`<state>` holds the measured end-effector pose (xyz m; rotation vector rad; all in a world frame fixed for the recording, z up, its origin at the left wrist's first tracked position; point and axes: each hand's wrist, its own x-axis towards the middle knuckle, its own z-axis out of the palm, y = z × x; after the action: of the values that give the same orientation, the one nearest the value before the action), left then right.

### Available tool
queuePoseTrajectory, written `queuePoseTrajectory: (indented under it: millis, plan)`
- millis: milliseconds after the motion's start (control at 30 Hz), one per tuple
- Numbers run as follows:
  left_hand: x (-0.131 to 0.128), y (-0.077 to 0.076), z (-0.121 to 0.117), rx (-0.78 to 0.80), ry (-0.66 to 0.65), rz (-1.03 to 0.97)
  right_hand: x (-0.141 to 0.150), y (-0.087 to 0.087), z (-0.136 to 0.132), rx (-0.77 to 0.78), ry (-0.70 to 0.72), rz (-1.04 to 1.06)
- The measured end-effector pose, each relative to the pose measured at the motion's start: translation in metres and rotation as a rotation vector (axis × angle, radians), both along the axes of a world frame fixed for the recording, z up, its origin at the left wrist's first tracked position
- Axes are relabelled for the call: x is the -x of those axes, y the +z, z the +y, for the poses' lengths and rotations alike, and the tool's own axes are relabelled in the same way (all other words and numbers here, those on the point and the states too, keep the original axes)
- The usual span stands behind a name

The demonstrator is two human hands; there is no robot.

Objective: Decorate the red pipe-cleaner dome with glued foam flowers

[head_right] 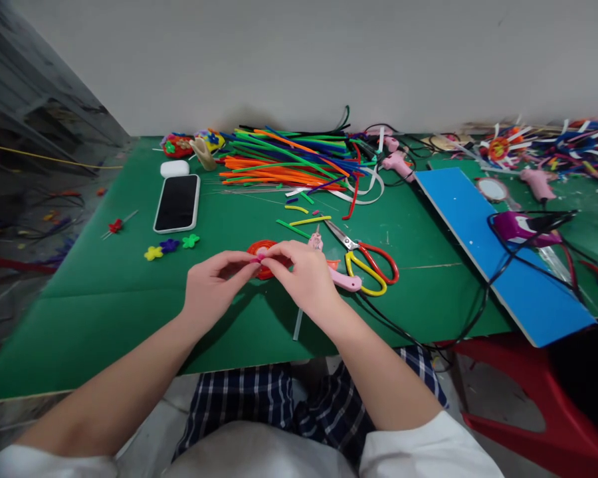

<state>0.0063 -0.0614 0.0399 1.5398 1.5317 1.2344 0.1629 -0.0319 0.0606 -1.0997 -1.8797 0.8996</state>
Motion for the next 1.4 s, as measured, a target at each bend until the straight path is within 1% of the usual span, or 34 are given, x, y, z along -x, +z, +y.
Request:
queuePoseTrajectory:
  millis: [100,167,300,500,633,700,833,900,967,1100,1267,1400]
  plan:
    - [0.001,0.001,0.0,-0.016,-0.011,0.041,0.0,-0.003,-0.001,-0.167,0.025,-0.084]
    - [0.002,0.001,0.001,-0.018,-0.012,0.042,0.0,-0.003,-0.001,-0.245,0.049,-0.118]
    - [0.002,0.002,0.001,-0.02,-0.022,0.025,0.0,-0.003,-0.002,-0.294,0.056,-0.117]
    - [0.004,0.0,0.0,-0.061,-0.07,0.028,0.0,-0.002,-0.005,-0.256,0.041,-0.122]
    - [0.003,-0.003,0.0,-0.09,-0.06,0.08,0.002,-0.005,-0.005,-0.235,0.017,-0.08]
    - [0.002,-0.004,0.0,-0.088,-0.038,0.082,0.003,-0.007,-0.004,-0.154,-0.001,-0.02]
    - [0.002,-0.007,0.002,-0.061,-0.015,0.044,0.006,-0.009,-0.002,0.097,0.002,0.125]
    - [0.002,-0.009,0.003,-0.048,-0.032,0.037,0.007,-0.009,-0.002,0.151,-0.016,0.147]
    - [0.002,-0.01,0.003,-0.048,-0.051,0.032,0.008,-0.01,-0.002,0.153,-0.048,0.135]
    - [0.002,-0.013,0.004,-0.066,-0.073,0.013,0.008,-0.013,-0.002,0.098,-0.099,0.083]
    - [0.001,-0.014,0.004,-0.054,-0.067,-0.009,0.008,-0.014,-0.004,0.044,-0.131,0.028]
    - [0.001,-0.014,0.005,-0.046,-0.093,-0.084,0.007,-0.012,-0.004,0.0,-0.125,-0.02]
